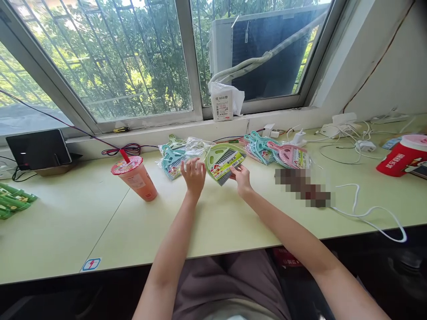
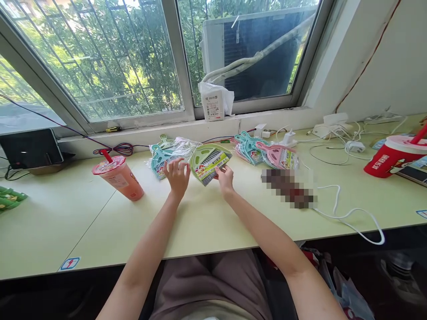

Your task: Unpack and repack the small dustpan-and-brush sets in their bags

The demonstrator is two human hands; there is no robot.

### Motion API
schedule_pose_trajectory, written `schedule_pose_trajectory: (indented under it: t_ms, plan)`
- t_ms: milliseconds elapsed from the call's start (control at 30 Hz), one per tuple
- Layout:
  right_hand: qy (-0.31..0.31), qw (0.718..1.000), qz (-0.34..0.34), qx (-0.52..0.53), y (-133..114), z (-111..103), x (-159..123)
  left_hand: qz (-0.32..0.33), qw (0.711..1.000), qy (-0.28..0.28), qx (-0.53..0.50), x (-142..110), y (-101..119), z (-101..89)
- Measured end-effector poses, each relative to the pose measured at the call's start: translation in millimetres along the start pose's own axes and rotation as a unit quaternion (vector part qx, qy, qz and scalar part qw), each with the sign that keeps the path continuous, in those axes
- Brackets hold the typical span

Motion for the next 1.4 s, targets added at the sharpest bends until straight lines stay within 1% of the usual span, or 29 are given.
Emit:
schedule_pose_trajectory:
  t_ms: [100,167,233,333,367,400,433,500,533,567,600,633,700,767,833,933,1000,1067,1100,1133,1167,1233,1333,1400]
  plan:
    - [-0.076,0.997,-0.013,-0.03,-3.7,6.8,-3.0,-0.039,0.997,-0.027,-0.068,2.0,5.1,-4.4]
    - [-0.107,0.993,-0.021,-0.047,-5.0,10.0,-3.3,-0.051,0.993,-0.034,-0.101,2.5,7.1,-5.2]
    - [-0.111,0.992,-0.025,-0.052,-3.9,11.3,-2.7,-0.035,0.991,-0.046,-0.117,0.9,10.6,-2.5]
    - [-0.098,0.994,-0.023,-0.039,0.4,10.8,-1.5,0.009,0.986,-0.09,-0.137,-5.9,20.1,6.8]
    - [-0.091,0.995,-0.022,-0.027,1.7,10.1,-1.2,0.005,0.986,-0.09,-0.143,-8.1,22.6,9.1]
    - [-0.083,0.996,-0.022,-0.013,2.6,9.2,-0.9,-0.016,0.986,-0.073,-0.146,-9.6,23.9,9.9]
    - [-0.075,0.997,-0.021,0.001,3.1,8.3,-0.6,-0.053,0.987,-0.039,-0.147,-10.1,23.5,9.1]
    - [-0.07,0.997,-0.021,0.026,2.5,7.1,-0.6,-0.149,0.975,0.053,-0.154,-8.6,17.8,4.0]
    - [-0.072,0.997,-0.022,0.035,1.6,6.9,-0.8,-0.195,0.962,0.095,-0.167,-6.7,13.1,1.0]
    - [-0.076,0.996,-0.024,0.04,0.5,7.1,-1.2,-0.235,0.945,0.123,-0.193,-4.0,7.4,-1.2]
    - [-0.082,0.996,-0.025,0.04,-0.6,7.7,-1.8,-0.268,0.924,0.135,-0.235,-0.6,1.0,-2.1]
    - [-0.088,0.995,-0.027,0.037,-1.3,8.6,-2.6,-0.296,0.9,0.13,-0.292,3.0,-5.3,-1.2]
    - [-0.095,0.995,-0.031,0.023,-1.6,10.9,-4.4,-0.332,0.841,0.082,-0.42,9.1,-14.8,5.3]
    - [-0.09,0.995,-0.04,0.011,-0.1,13.1,-6.2,-0.342,0.78,0.005,-0.523,10.6,-15.9,15.8]
    - [-0.069,0.996,-0.055,0.009,2.0,13.5,-7.0,-0.341,0.74,-0.062,-0.577,6.0,-8.9,27.0]
    - [-0.017,0.997,-0.078,0.007,3.7,8.8,-4.8,-0.349,0.704,-0.143,-0.602,-8.6,9.5,42.8]
    - [0.014,0.996,-0.086,0.0,2.7,3.2,-0.7,-0.342,0.686,-0.219,-0.604,-18.5,22.0,51.4]
    - [0.034,0.996,-0.082,-0.001,0.8,-2.3,4.3,-0.324,0.678,-0.286,-0.595,-24.7,29.4,56.3]
    - [0.04,0.996,-0.075,0.002,-0.2,-4.5,6.6,-0.315,0.681,-0.3,-0.589,-25.7,30.2,57.1]
    - [0.046,0.997,-0.067,0.009,-1.1,-6.2,8.5,-0.31,0.689,-0.299,-0.583,-25.1,29.2,56.7]
    - [0.047,0.997,-0.059,0.018,-1.8,-7.1,9.6,-0.309,0.698,-0.284,-0.58,-23.2,27.0,55.4]
    - [0.04,0.998,-0.041,0.037,-2.6,-6.3,9.4,-0.31,0.707,-0.24,-0.589,-17.0,21.2,51.0]
    - [-0.011,0.999,-0.021,0.036,-2.4,1.0,4.1,-0.314,0.694,-0.171,-0.625,-8.0,13.6,43.7]
    - [-0.055,0.998,-0.014,0.013,-2.1,7.2,-0.9,-0.335,0.687,-0.128,-0.632,-5.8,8.1,41.7]
Point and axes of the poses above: each hand's wrist, its own x-axis towards the middle knuckle, its own z-axis out of the palm, y = z × x, the point moved 3 cm from there along x, towards the middle knuckle, and after that the axes turned 2 degrees about -x, right-handed, at the moved point
